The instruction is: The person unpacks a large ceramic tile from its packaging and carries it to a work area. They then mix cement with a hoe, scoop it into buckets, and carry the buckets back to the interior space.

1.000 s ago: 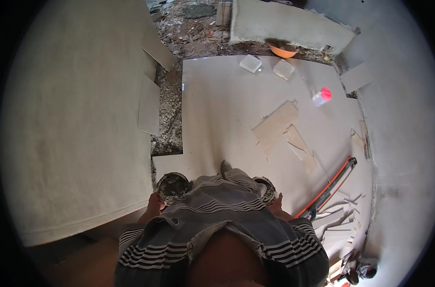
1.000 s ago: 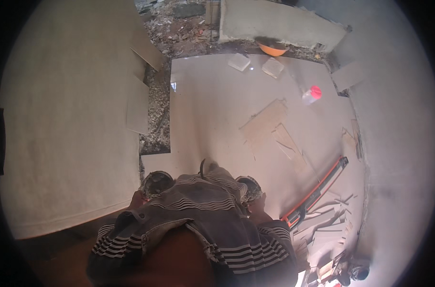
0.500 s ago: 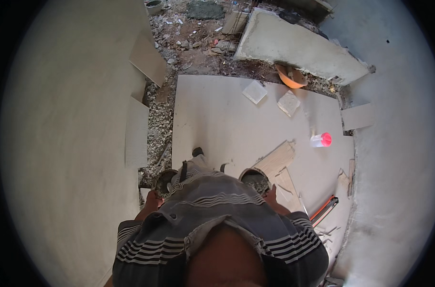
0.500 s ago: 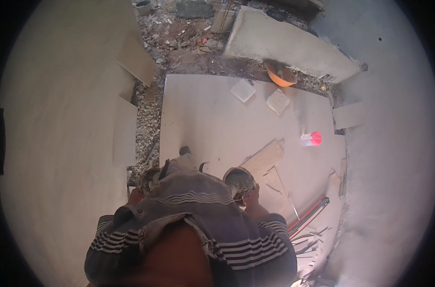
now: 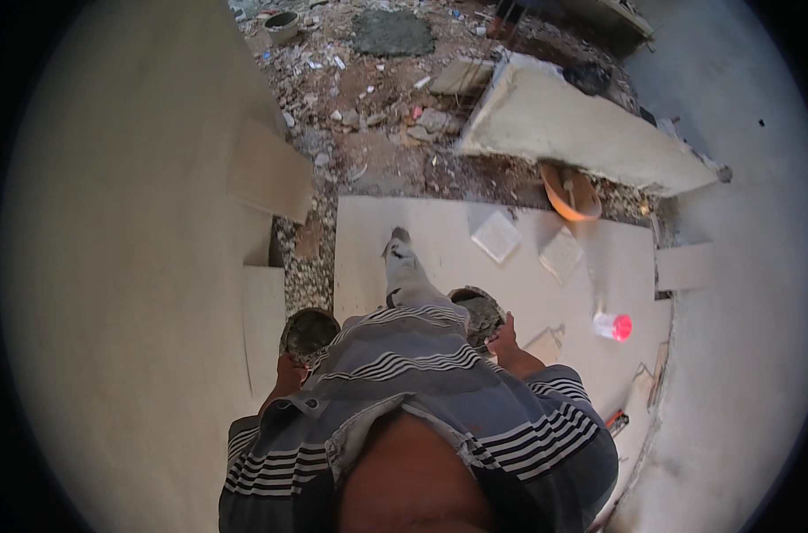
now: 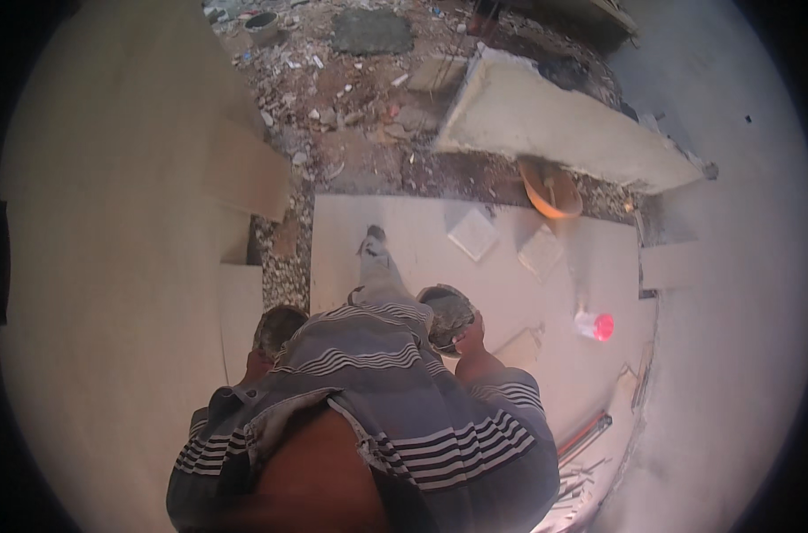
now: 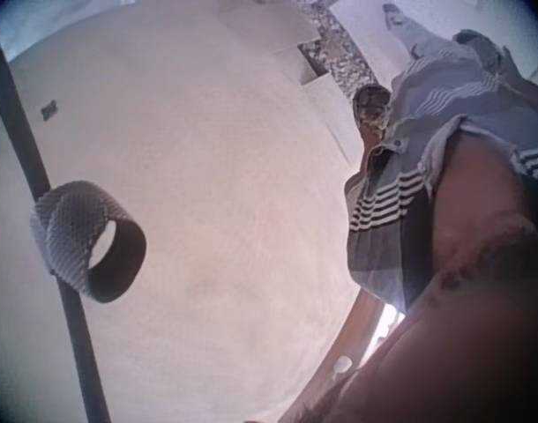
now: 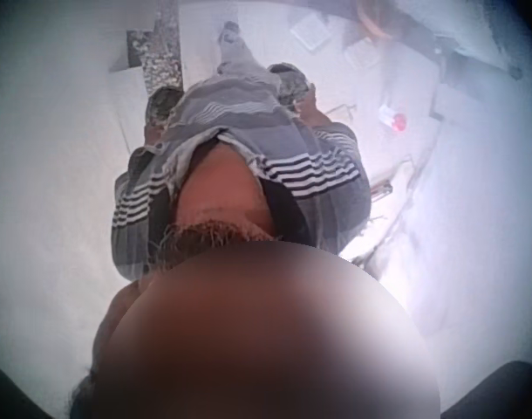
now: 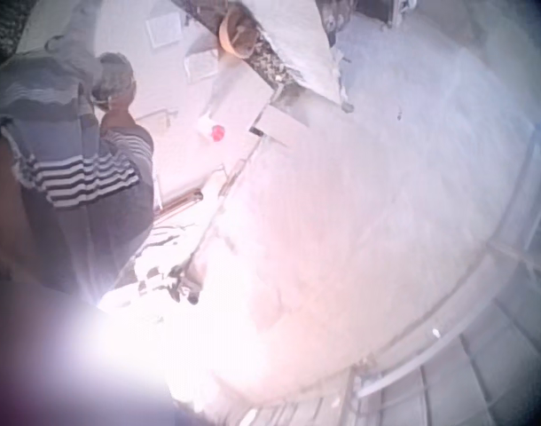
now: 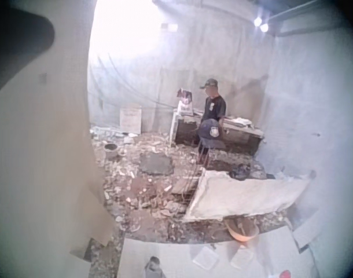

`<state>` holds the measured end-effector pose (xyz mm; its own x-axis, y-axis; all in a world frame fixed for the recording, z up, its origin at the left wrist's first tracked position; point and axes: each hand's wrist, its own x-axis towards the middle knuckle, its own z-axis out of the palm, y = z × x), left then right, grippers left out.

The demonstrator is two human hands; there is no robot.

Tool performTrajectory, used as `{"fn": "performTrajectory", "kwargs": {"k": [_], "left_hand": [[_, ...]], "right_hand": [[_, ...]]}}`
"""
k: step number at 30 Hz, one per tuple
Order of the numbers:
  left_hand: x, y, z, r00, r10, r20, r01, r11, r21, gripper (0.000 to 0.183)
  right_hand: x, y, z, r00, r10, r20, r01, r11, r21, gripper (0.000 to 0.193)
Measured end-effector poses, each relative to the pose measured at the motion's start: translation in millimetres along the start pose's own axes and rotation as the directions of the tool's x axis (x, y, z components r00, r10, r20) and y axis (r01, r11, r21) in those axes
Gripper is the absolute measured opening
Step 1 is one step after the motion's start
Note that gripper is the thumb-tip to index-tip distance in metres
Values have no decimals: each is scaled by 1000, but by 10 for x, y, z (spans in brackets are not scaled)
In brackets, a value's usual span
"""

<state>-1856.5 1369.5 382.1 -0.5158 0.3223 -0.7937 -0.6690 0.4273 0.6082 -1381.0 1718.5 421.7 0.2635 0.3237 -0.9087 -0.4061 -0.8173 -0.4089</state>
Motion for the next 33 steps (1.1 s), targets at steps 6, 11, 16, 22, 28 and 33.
{"fn": "performTrajectory", "kwargs": {"k": [6,11,16,22,28,33], "left_hand": [[350,1655,894,914,325,242,-399,611,684,12],[788,2372,1483,991,-122,-58,109,976,-187,24],[1797,2876,1951,929,-360,-80,282,833,-476,30],[3261,3157,2198,998,65,24,-69,976,208,28],[4033,3312,2460,986,-162,-40,155,978,-141,22],[4088,3929,2813,934,-354,-39,300,840,-452,23]], "right_hand": [[301,-941,1672,994,91,57,-88,995,-43,49],[602,-1489,2894,982,-2,191,16,997,-74,45],[1253,-1846,4194,993,15,117,12,974,-225,47],[1704,-2251,5881,997,-60,55,74,942,-327,49],[1414,-2609,7538,995,-50,85,81,909,-410,48],[1192,-2916,8633,962,107,251,64,806,-588,65]]}}
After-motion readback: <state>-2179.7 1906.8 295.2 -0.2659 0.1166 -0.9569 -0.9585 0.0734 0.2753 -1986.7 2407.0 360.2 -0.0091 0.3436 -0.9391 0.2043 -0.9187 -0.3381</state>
